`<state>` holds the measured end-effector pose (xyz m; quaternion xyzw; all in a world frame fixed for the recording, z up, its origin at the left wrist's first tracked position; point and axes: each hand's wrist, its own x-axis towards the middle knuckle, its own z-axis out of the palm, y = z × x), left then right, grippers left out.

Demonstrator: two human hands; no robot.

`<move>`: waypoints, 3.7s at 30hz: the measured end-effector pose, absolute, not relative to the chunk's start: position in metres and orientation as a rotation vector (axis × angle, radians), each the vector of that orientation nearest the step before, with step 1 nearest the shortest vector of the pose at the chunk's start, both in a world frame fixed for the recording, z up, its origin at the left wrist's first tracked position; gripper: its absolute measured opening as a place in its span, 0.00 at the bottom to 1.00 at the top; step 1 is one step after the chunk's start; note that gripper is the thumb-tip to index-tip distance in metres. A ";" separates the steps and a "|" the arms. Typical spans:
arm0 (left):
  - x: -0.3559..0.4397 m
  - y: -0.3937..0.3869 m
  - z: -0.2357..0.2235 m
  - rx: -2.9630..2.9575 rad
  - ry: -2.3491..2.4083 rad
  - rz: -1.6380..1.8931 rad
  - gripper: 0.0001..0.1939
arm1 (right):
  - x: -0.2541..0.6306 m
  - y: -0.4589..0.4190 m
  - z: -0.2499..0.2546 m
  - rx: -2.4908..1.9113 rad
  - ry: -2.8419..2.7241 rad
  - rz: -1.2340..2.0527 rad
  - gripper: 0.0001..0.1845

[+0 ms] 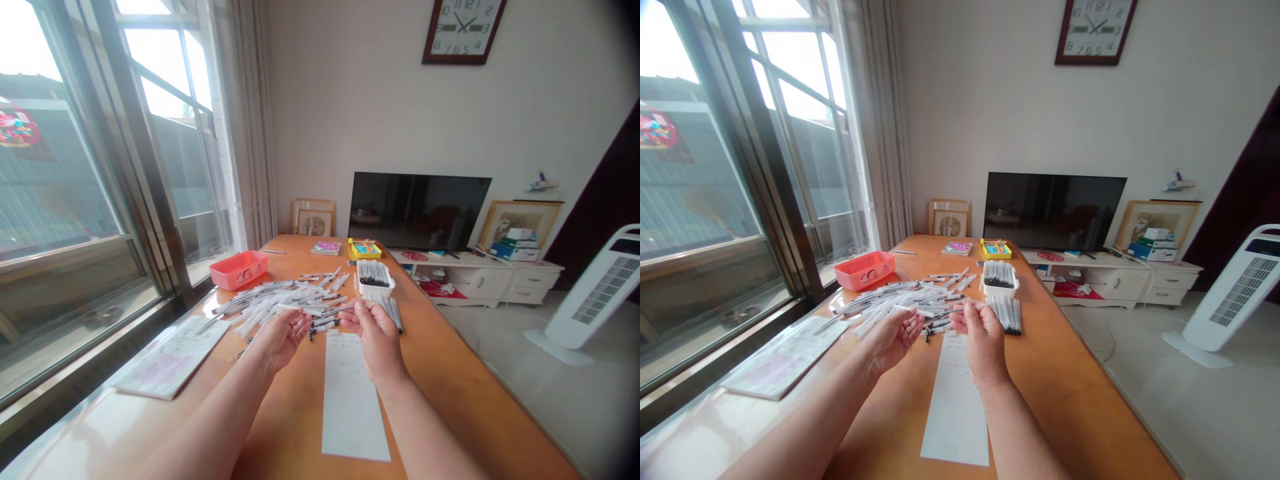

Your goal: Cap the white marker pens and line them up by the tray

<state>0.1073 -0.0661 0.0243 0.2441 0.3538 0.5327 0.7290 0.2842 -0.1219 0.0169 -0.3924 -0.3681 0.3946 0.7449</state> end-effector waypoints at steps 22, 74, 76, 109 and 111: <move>0.112 -0.073 0.024 0.335 0.673 1.046 0.04 | 0.271 -0.131 0.011 -0.936 -1.400 0.503 0.15; 0.101 -0.054 -0.004 1.860 1.246 1.085 0.04 | 0.298 -0.115 0.000 -1.271 -1.242 0.658 0.24; 0.098 -0.048 -0.011 1.992 1.341 1.022 0.07 | 0.300 -0.114 0.000 -1.297 -1.256 0.625 0.24; 0.102 -0.060 0.011 0.970 0.652 1.035 0.12 | 0.287 -0.130 0.008 -1.401 -1.767 0.294 0.15; 0.103 -0.062 0.013 0.974 0.651 1.037 0.12 | 0.287 -0.130 0.007 -1.414 -1.768 0.286 0.15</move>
